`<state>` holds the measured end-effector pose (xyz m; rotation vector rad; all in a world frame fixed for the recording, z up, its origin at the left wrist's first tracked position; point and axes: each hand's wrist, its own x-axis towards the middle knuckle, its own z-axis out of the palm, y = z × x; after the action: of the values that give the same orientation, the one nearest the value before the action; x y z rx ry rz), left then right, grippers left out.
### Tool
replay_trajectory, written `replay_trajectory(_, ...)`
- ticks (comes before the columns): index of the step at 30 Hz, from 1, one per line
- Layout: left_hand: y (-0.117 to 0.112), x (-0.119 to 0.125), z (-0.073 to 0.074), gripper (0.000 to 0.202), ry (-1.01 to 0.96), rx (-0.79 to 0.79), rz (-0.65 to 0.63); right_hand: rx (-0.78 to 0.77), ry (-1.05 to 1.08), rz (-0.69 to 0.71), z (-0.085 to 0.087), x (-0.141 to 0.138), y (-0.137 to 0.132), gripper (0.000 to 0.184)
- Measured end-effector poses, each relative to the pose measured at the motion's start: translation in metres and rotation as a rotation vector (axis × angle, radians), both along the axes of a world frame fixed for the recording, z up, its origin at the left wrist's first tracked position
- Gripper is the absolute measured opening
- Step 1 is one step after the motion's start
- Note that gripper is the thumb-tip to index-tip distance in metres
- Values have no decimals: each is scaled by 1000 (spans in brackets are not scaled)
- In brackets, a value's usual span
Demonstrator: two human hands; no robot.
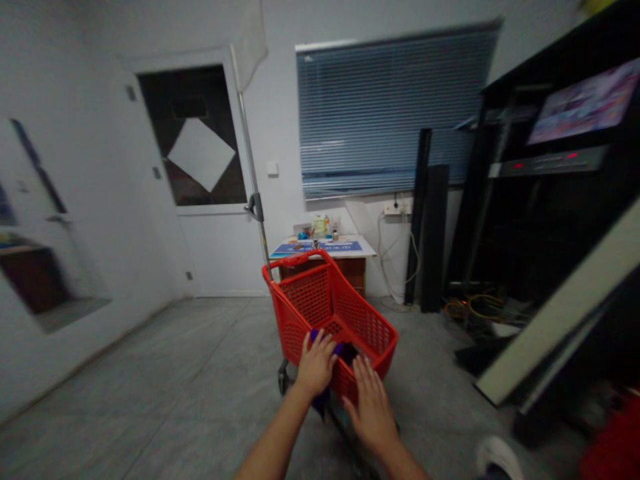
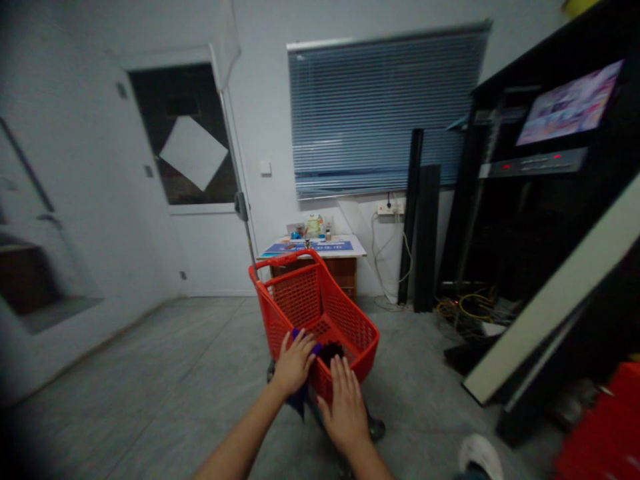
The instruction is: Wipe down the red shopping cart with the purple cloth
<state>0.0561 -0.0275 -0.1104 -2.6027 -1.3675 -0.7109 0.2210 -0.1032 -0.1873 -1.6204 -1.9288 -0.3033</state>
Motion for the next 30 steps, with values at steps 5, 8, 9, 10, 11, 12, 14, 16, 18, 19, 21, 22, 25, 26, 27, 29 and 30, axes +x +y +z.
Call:
replay_trajectory(5, -13, 6, -1, 36, 37, -17, -93, 11, -9, -4, -1, -2, 0, 78)
replay_trajectory(8, -9, 1, 4, 36, 42, -25, -95, -12, -14, 6, 2, -2, -1, 78)
replay_trajectory(9, -6, -1, 6, 36, 35, -27, -73, -20, -13, 8, 2, -1, -1, 78)
replay_trajectory(10, -3, -2, 7, 35, 25, -29, -45, -27, -12, 8, 3, -1, -1, 78)
replay_trajectory(11, -1, -3, 8, 35, 16, -29, -18, -30, -11, 9, 3, -1, -1, 79)
replay_trajectory(12, 0, -2, 7, 36, 11, -30, -2, -30, -10, 9, 3, -1, -1, 79)
replay_trajectory(14, -2, 0, 5, 36, 12, -26, -16, -23, -5, 8, 3, 0, -1, 78)
replay_trajectory(16, -8, 4, 2, 37, 24, -25, -73, -21, 8, 7, 2, 0, 0, 77)
replay_trajectory(18, -12, 7, 0, 37, 33, -28, -127, -30, 21, 12, 1, -1, -1, 76)
replay_trajectory(19, -13, 7, 1, 37, 36, -29, -140, -37, 26, 15, 2, -1, -1, 76)
replay_trajectory(21, -12, 6, 2, 37, 39, -29, -126, -52, 30, 17, 3, -3, -2, 76)
replay_trajectory(22, -10, 4, 2, 37, 39, -29, -107, -59, 31, 16, 3, -3, -2, 76)
replay_trajectory(25, -4, 0, 2, 37, 23, -32, -50, -82, 27, 26, 4, 1, 0, 72)
replay_trajectory(26, -2, -1, 2, 38, 19, -35, -48, -92, 22, 36, 4, 5, 2, 69)
replay_trajectory(27, 0, -2, 1, 38, 16, -38, -49, -103, 17, 45, 5, 9, 3, 66)
replay_trajectory(29, 3, -5, 0, 38, 19, -41, -58, -124, 12, 42, 8, 20, 6, 61)
replay_trajectory(30, 4, -6, -1, 38, 21, -42, -59, -139, 16, 26, 9, 25, 8, 60)
